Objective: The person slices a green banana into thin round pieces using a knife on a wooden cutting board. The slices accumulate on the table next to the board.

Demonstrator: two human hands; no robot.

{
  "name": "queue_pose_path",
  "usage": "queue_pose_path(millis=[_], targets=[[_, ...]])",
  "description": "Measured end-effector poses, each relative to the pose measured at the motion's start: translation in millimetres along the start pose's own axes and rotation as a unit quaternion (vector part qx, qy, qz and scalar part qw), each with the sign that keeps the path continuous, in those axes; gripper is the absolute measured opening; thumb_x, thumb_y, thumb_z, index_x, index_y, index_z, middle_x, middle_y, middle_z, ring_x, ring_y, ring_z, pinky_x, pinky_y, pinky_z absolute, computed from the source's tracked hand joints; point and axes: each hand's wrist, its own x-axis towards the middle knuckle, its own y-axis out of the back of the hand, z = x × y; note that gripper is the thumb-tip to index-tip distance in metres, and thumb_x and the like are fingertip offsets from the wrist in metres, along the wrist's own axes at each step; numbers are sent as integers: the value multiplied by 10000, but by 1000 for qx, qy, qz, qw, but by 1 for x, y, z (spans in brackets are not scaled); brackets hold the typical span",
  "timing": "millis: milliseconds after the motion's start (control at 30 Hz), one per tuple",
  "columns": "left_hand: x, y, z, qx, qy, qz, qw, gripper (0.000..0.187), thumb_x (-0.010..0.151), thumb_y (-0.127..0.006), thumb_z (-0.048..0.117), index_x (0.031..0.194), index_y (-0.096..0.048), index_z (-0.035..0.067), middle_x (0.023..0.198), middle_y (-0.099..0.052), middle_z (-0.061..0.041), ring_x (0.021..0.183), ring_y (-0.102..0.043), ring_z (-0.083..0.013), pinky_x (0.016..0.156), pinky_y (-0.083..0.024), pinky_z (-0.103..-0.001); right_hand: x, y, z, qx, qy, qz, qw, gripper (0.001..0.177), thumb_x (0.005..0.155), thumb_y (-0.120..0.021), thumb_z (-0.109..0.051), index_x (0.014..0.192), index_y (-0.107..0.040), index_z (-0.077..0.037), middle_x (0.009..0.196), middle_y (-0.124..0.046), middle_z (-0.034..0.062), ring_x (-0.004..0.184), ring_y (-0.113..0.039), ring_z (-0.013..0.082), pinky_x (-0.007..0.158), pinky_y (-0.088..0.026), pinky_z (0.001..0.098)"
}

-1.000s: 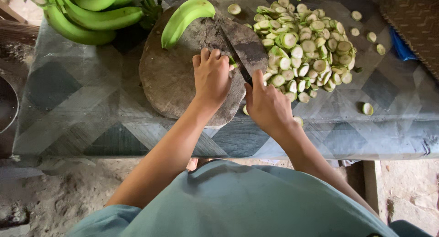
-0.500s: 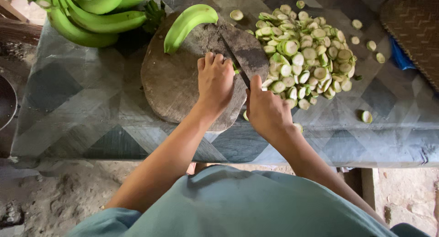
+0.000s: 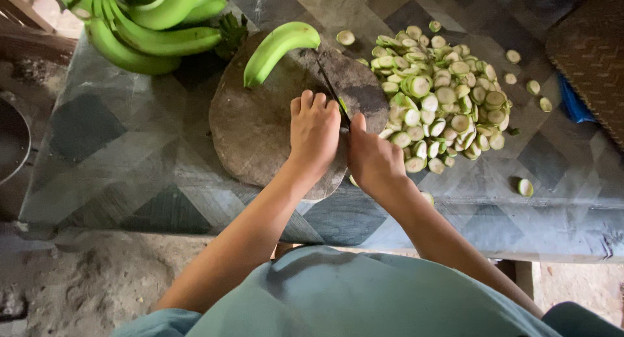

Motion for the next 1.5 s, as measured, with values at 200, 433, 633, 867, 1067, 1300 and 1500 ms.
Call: queue_pose_path(millis=[200, 433, 633, 867, 1067, 1300, 1500], targets=[[5, 11, -1, 19, -28, -12, 999, 73, 806, -654, 102, 835, -707, 62, 942, -665, -112, 1044, -582, -323, 905, -429, -456, -19, 7, 5, 18, 0, 2, 1000, 224, 994, -476, -171, 1172, -387, -69, 834, -724, 257, 832, -714, 484, 743, -544, 602], [1, 18, -1, -9, -29, -77, 997, 169, 758, -726, 57, 925, -716, 30, 1005, -656, -136, 1054, -567, -333, 912, -427, -463, -43, 15, 39, 84, -103, -37, 991, 249, 1061, -408, -380, 1141, -428, -145, 740, -719, 208, 729, -719, 473, 705, -550, 604], [-3, 23, 0, -6, -50, -69, 996, 353, 734, -689, 11, 1084, -724, -14, 1056, -665, -145, 1080, -567, -337, 905, -429, -453, -27, 9, 58, 96, -67, 191, 975, 351, 1060, -513, -428, 1060, -538, -78, 778, -691, 264, 715, -666, 510, 655, -513, 617], [1, 22, 2, 16, -19, -50, 998, 72, 837, -694, 89, 888, -735, 62, 971, -671, -97, 1038, -569, -316, 889, -408, -472, -34, 0, 55, 169, -126, 76, 975, 433, 1089, -410, -410, 1342, -480, -65, 781, -692, 266, 724, -669, 504, 674, -510, 626], [-7, 17, 4, 29, -8, -12, 999, 61, 896, -690, 138, 894, -728, 90, 959, -661, -64, 1020, -576, -293, 877, -405, -459, -18, -25, 68, 152, -12, 135, 979, 411, 1082, -482, -429, 1057, -526, -21, 754, -678, 290, 718, -641, 523, 650, -480, 625], [-7, 17, 6, 20, 0, 4, 1000, 58, 860, -709, 121, 897, -731, 83, 959, -664, -70, 1035, -583, -295, 897, -408, -465, -1, -33, 70, 518, -71, 70, 850, 375, 1108, -468, -370, 1029, -541, -10, 717, -590, 293, 554, -558, 467, 535, -447, 508], [-5, 19, 8, 23, 11, -18, 1000, 47, 844, -731, 111, 875, -726, 76, 965, -665, -81, 1041, -584, -301, 888, -419, -453, -13, -23, 84, 318, 23, 278, 906, 299, 1112, -527, -270, 1008, -485, 7, 712, -641, 255, 598, -621, 460, 515, -438, 531]])
